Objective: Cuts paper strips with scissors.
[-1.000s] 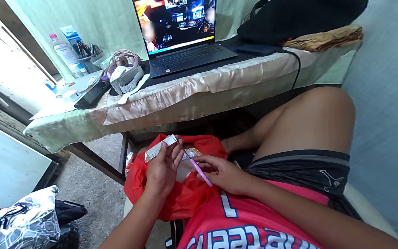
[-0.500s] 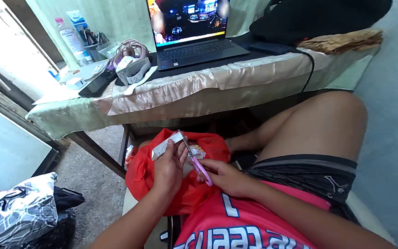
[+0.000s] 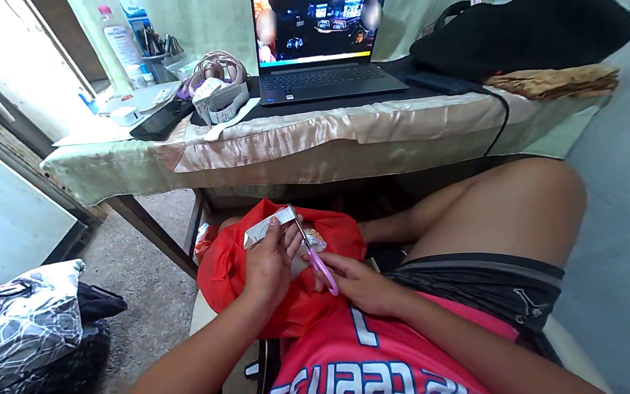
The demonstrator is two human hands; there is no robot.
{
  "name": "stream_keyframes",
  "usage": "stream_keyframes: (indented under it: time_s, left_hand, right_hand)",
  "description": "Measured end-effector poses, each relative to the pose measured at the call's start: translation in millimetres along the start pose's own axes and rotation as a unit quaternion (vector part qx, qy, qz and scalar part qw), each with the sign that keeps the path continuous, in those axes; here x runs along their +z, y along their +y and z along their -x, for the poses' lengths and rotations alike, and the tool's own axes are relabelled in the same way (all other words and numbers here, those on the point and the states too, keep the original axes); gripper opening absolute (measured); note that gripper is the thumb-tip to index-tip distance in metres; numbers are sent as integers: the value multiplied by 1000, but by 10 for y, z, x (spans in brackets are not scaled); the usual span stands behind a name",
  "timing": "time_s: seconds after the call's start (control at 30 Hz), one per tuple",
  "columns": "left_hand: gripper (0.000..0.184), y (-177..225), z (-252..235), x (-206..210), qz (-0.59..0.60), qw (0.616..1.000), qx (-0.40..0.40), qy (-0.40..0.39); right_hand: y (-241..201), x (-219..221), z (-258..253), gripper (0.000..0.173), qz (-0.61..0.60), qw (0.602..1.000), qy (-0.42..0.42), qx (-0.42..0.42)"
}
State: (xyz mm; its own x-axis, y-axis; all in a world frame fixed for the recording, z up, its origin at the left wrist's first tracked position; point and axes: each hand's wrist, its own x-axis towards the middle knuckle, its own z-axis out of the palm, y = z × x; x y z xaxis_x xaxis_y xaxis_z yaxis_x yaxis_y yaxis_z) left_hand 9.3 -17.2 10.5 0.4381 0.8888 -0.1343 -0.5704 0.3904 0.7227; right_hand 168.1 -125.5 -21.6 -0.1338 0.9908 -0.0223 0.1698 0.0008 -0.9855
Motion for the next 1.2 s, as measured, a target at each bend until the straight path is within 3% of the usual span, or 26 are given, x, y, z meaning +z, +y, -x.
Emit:
stream_keyframes:
  time_s: [1.03,1.2]
  left_hand:
    - [39,-11,25,1,4,1000,17,8]
    - [38,-11,27,16,4,1000,9,20]
  right_hand:
    - [-22,2,-11,31,5,1000,19,-2]
    - [-66,0,-12,37,4,1000,12,-2]
